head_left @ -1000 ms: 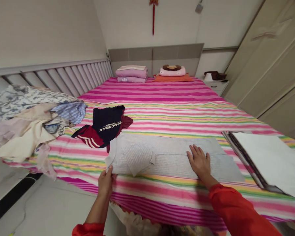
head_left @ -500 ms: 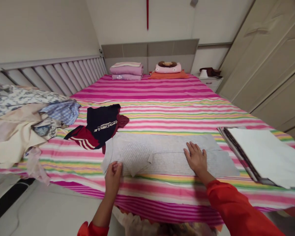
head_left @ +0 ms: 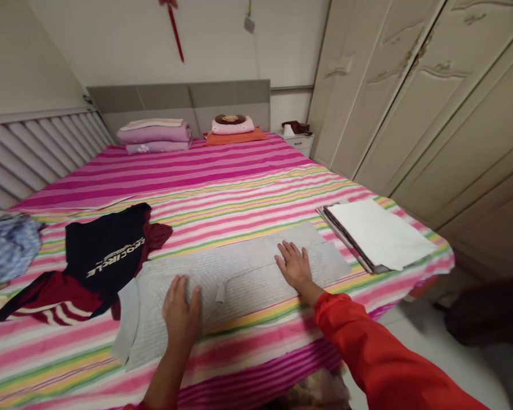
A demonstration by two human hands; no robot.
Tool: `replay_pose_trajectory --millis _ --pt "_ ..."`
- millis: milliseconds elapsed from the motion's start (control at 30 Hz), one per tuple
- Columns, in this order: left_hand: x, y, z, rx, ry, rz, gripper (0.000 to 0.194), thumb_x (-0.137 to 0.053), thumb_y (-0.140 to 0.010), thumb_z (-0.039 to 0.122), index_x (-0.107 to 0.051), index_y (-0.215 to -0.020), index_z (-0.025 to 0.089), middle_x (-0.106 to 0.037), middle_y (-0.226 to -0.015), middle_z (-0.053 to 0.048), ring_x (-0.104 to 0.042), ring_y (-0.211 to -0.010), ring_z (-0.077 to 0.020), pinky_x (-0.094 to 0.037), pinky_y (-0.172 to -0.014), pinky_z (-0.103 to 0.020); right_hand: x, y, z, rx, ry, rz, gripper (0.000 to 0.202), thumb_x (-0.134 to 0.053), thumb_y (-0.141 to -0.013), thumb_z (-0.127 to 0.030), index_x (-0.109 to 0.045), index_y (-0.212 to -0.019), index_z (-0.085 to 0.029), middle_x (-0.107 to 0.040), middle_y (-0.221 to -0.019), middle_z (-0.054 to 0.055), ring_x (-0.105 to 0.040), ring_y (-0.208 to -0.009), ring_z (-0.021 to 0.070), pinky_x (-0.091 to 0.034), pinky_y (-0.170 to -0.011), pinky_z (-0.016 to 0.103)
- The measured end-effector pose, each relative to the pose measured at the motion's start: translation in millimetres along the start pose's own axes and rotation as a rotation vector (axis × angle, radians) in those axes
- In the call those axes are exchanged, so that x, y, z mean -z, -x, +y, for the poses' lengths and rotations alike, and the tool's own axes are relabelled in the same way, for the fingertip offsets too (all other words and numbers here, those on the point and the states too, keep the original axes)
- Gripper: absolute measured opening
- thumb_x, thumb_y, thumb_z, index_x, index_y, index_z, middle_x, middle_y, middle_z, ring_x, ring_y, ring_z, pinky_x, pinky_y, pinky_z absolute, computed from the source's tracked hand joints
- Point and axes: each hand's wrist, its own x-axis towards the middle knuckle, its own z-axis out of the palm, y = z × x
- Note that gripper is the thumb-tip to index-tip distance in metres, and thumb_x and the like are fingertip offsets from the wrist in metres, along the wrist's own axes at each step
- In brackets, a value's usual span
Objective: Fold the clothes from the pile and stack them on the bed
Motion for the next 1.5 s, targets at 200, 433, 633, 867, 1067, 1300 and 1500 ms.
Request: replay_pose_trajectory --millis 200,433,633,867,1067,1300,1500 --pt "-40.4 -29 38 -0.124 -0.190 -0.435 0.051 -0.041 -0.094 0.042 -0.051 -0.140 0.021 -0.043 -0.154 -0.012 -0.030 -0.145 -0.0332 -0.024 -0.116 -0.059 7 -5 2 -0.003 -0.042 -0.087 0.051 -0.034 -0.101 -0.044 -0.046 -0.146 -0.023 -0.041 -0.156 0.008 -0.033 -0.144 0.0283 -0.019 -0.116 0.056" --pt "-38.2 -4 40 -0.241 -0.184 -0.337 0.051 -0.055 -0.088 0.040 -0.057 -0.133 0.016 -0.053 -0.144 -0.016 -0.045 -0.135 -0.0320 -0.032 -0.112 -0.052 5 28 0 0.094 -0.213 0.121 0.045 -0.039 -0.100 -0.038 -0.054 -0.136 -0.017 -0.053 -0.144 0.014 -0.042 -0.135 0.0274 -0.029 -0.110 0.049" --pt "-26.3 26 34 -0.453 -0.162 -0.341 0.033 -0.048 -0.088 0.020 -0.070 -0.113 0.023 -0.068 -0.120 -0.010 -0.059 -0.114 -0.0256 -0.041 -0.101 -0.044 0 52 -17 0.190 -0.248 0.099 0.038 -0.039 -0.099 -0.033 -0.064 -0.125 -0.019 -0.064 -0.126 0.014 -0.052 -0.116 0.0254 -0.039 -0.095 0.040" --pt "-24.4 -6 49 -0.357 -0.313 -0.343 0.053 -0.042 -0.081 0.004 -0.065 -0.126 0.022 -0.054 -0.143 -0.014 -0.051 -0.125 -0.0304 -0.042 -0.100 -0.049 18 24 -40 0.177 -0.175 -0.142 0.040 -0.038 -0.098 -0.027 -0.057 -0.133 -0.022 -0.059 -0.134 0.010 -0.042 -0.127 0.0259 -0.033 -0.100 0.042" --pt "-30.0 -1 60 -0.531 -0.262 -0.382 0.039 -0.043 -0.086 0.009 -0.073 -0.104 0.027 -0.049 -0.150 -0.005 -0.042 -0.138 -0.0280 -0.032 -0.111 -0.054 17 10 -49 0.120 -0.201 -0.151 0.035 -0.038 -0.097 -0.024 -0.066 -0.118 -0.023 -0.063 -0.120 0.012 -0.047 -0.115 0.0269 -0.035 -0.092 0.042" --pt "-39.3 -6 60 -0.426 -0.360 -0.394 0.059 -0.035 -0.083 0.001 -0.064 -0.128 0.027 -0.036 -0.158 -0.008 -0.029 -0.147 -0.0306 -0.025 -0.113 -0.062 13 6 -52 0.178 -0.301 -0.134 0.029 -0.048 -0.091 -0.015 -0.071 -0.105 -0.026 -0.069 -0.110 0.006 -0.053 -0.111 0.0224 -0.035 -0.094 0.039" --pt "-50.8 -28 81 -0.376 -0.374 -0.486 0.045 -0.042 -0.090 0.018 -0.062 -0.130 0.025 -0.035 -0.158 -0.010 -0.027 -0.147 -0.0350 -0.022 -0.113 -0.067 5 8 -44 0.283 -0.422 -0.154 0.030 -0.052 -0.091 -0.016 -0.070 -0.110 -0.031 -0.071 -0.120 0.000 -0.056 -0.119 0.0165 -0.029 -0.105 0.042"
